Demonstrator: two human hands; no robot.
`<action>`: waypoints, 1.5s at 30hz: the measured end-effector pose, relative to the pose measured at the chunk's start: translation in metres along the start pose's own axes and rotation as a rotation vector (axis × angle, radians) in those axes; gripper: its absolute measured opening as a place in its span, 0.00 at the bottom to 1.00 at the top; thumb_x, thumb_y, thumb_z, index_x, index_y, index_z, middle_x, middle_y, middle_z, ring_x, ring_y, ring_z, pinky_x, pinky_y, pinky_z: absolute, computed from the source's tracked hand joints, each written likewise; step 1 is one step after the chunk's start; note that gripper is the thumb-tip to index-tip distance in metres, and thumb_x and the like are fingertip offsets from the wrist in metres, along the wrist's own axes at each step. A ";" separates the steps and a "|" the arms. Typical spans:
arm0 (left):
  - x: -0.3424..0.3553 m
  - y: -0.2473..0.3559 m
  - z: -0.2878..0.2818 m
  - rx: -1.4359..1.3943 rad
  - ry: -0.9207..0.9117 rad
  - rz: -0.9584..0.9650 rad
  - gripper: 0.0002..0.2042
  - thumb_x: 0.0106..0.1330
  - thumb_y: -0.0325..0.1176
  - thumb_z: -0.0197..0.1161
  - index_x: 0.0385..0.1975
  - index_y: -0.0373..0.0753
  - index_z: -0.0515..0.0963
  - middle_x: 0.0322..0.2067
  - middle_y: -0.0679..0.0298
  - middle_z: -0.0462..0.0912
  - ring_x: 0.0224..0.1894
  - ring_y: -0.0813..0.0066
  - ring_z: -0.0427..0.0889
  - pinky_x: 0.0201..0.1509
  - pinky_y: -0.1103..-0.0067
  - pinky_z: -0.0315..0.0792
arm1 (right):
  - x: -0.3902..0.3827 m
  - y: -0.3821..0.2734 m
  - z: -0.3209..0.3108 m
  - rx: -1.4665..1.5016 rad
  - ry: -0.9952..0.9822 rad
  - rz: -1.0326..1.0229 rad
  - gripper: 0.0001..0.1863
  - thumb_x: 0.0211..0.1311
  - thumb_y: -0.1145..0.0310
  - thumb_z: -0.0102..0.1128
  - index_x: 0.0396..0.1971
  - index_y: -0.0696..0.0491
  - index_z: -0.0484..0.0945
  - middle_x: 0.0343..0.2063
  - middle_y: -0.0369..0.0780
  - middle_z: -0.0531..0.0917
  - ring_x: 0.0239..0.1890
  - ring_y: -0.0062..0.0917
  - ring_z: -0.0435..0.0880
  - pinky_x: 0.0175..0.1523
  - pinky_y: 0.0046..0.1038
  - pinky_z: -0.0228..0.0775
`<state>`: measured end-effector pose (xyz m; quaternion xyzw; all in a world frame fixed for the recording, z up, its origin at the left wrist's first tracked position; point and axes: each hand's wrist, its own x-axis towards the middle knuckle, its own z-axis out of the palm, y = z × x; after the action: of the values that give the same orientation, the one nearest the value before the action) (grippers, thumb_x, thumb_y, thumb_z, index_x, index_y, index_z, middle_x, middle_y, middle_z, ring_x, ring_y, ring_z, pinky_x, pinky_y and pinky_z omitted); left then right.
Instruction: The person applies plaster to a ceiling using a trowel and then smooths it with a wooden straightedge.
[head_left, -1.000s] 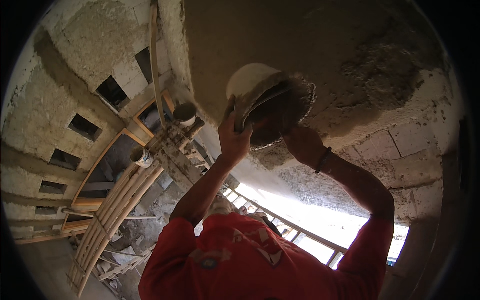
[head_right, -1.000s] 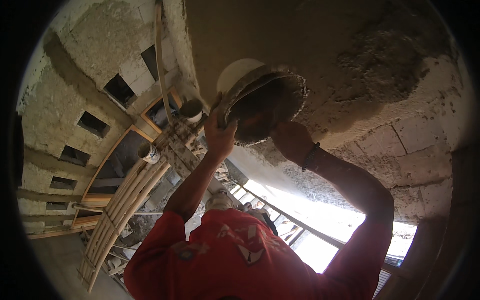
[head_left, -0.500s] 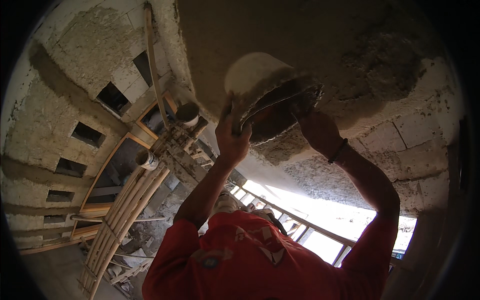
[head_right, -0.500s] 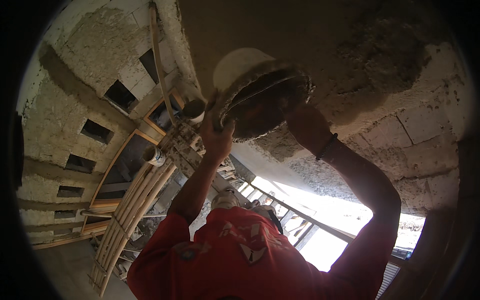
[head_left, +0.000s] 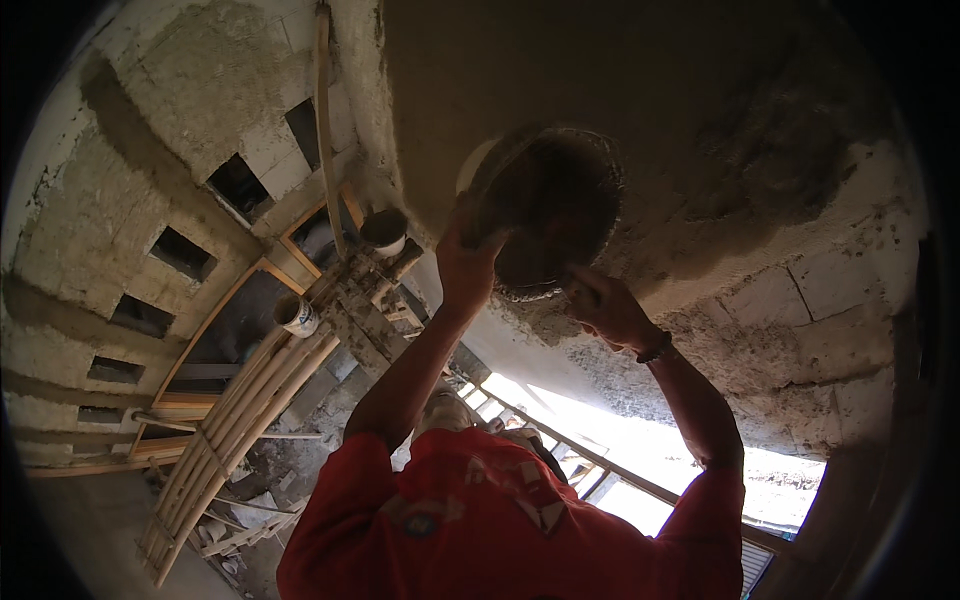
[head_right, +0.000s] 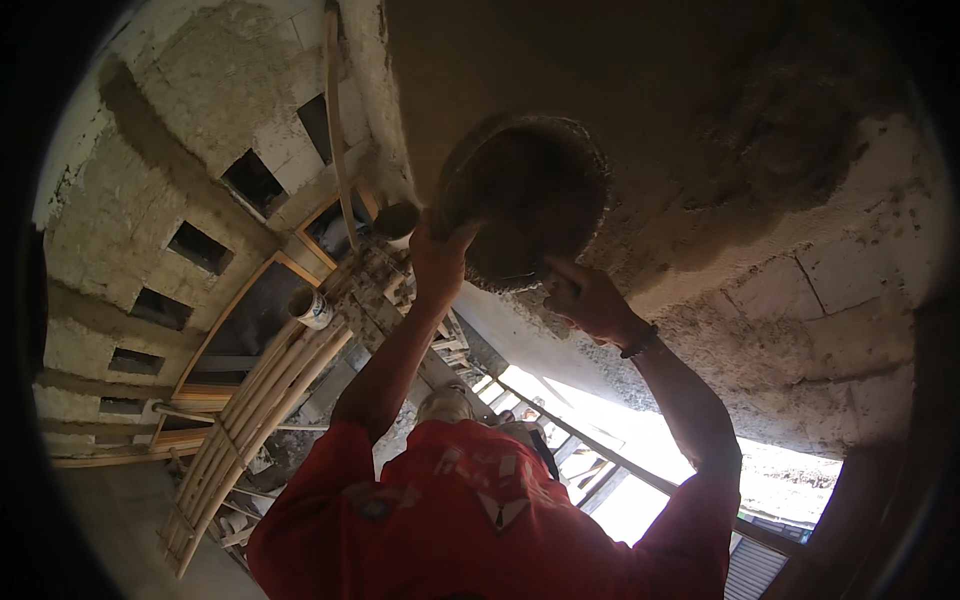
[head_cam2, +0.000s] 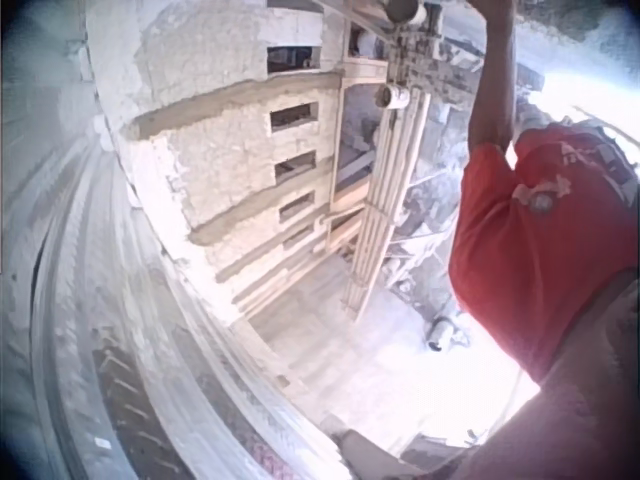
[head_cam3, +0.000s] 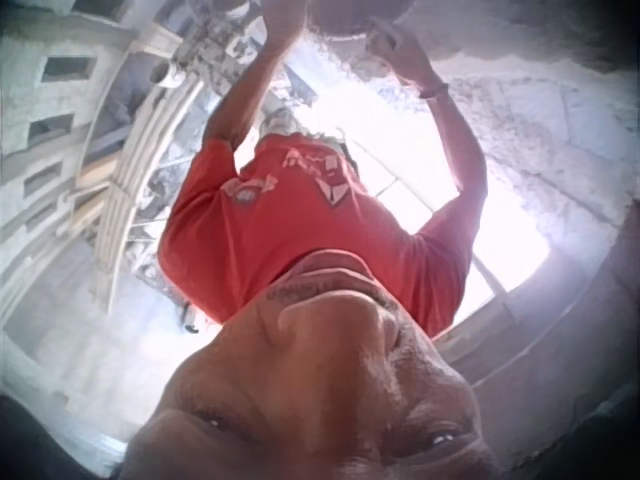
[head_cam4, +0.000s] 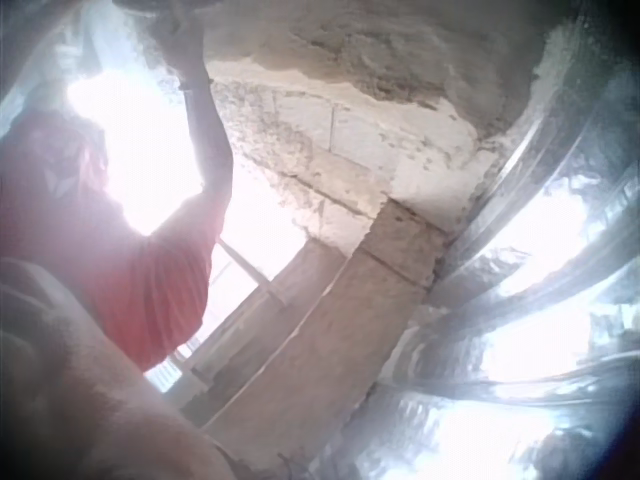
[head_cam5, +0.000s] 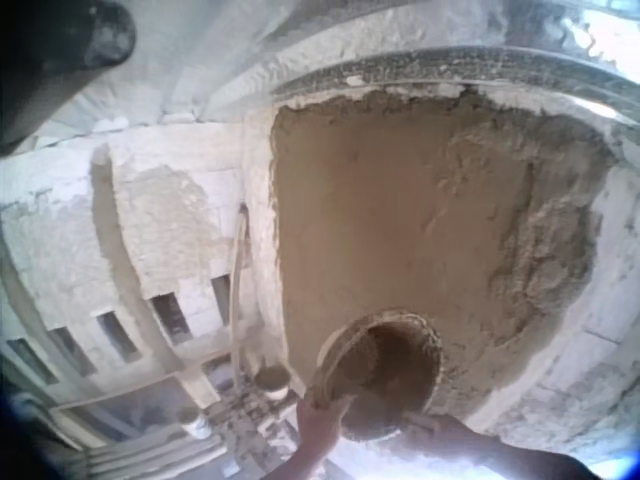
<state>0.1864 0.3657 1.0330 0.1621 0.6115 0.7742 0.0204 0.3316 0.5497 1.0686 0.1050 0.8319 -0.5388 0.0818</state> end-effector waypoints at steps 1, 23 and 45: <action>-0.003 0.009 0.001 -0.151 0.012 -0.068 0.19 0.57 0.26 0.66 0.48 0.29 0.74 0.47 0.54 0.79 0.52 0.68 0.77 0.55 0.76 0.68 | -0.007 -0.007 -0.007 -0.013 0.013 -0.030 0.29 0.57 0.72 0.62 0.61 0.56 0.68 0.26 0.32 0.77 0.24 0.10 0.73 0.23 0.17 0.67; -0.095 -0.059 -0.113 -0.058 0.481 -0.110 0.27 0.56 0.22 0.63 0.58 0.28 0.68 0.55 0.53 0.74 0.55 0.63 0.74 0.62 0.73 0.64 | -0.141 -0.251 -0.118 -0.927 0.139 -0.492 0.33 0.49 0.63 0.71 0.56 0.59 0.71 0.30 0.40 0.84 0.32 0.19 0.83 0.36 0.23 0.76; -0.153 -0.109 -0.076 -0.405 0.438 -0.427 0.26 0.59 0.23 0.58 0.61 0.35 0.65 0.55 0.56 0.73 0.55 0.62 0.74 0.59 0.70 0.69 | -0.121 0.006 -0.090 -0.528 0.243 0.009 0.20 0.57 0.69 0.64 0.50 0.57 0.75 0.25 0.38 0.81 0.25 0.18 0.79 0.31 0.23 0.70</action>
<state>0.2923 0.2867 0.8798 -0.1463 0.4557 0.8742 0.0817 0.4473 0.6241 1.1304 0.1475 0.9465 -0.2869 0.0085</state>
